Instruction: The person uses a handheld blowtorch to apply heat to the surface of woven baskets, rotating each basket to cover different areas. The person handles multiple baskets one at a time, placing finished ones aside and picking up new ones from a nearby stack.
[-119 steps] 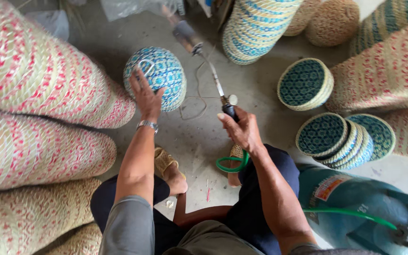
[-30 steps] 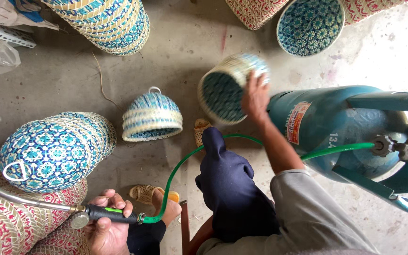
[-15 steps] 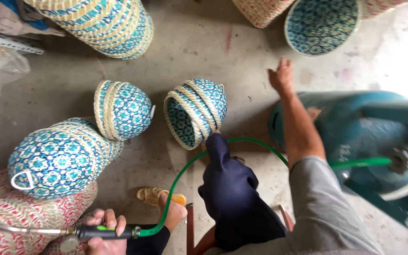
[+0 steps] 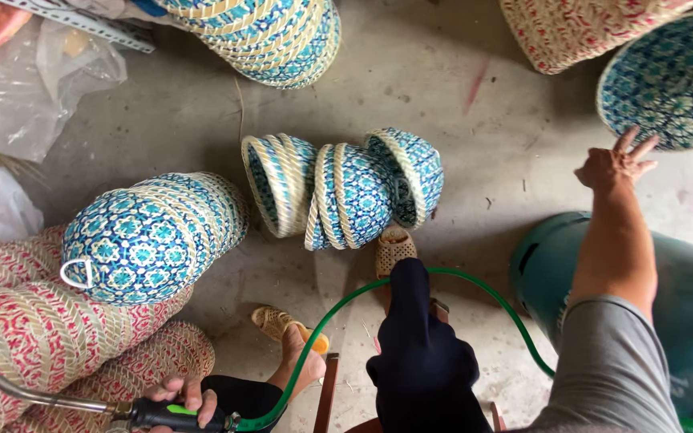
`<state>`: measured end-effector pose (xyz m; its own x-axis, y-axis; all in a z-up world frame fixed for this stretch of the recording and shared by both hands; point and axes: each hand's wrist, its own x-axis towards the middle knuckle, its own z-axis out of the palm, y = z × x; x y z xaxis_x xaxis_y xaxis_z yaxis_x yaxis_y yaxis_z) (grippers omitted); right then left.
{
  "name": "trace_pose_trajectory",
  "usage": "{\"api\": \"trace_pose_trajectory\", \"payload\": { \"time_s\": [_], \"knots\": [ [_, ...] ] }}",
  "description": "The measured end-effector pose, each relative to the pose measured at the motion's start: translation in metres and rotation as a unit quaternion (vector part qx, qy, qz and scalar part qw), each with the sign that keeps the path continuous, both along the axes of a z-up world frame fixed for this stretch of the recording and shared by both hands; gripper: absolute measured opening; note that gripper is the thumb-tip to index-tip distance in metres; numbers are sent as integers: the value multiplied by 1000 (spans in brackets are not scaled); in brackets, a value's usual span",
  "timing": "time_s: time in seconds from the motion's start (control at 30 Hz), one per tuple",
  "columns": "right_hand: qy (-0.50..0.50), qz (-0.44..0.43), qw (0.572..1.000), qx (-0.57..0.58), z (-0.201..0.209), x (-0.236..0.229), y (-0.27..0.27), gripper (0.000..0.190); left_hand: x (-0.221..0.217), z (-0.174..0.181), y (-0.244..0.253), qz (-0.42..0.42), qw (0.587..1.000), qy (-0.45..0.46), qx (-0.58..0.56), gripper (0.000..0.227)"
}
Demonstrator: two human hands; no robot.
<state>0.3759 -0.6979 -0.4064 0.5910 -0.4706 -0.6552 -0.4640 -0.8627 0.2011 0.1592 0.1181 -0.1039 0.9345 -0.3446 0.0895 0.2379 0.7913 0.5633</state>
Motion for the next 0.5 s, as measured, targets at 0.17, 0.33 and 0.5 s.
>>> {"api": "trace_pose_trajectory", "payload": {
  "time_s": [0.17,0.33,0.5],
  "knots": [
    [32,38,999,-7,-14,4,0,57,5,17,-40,72,997,39,16,50],
    [-105,114,988,9,-21,-11,54,43,-2,40,-72,150,975,96,129,46],
    [-278,107,947,123,-14,-38,149,34,3,50,-88,143,975,125,114,45]
  ]
}}
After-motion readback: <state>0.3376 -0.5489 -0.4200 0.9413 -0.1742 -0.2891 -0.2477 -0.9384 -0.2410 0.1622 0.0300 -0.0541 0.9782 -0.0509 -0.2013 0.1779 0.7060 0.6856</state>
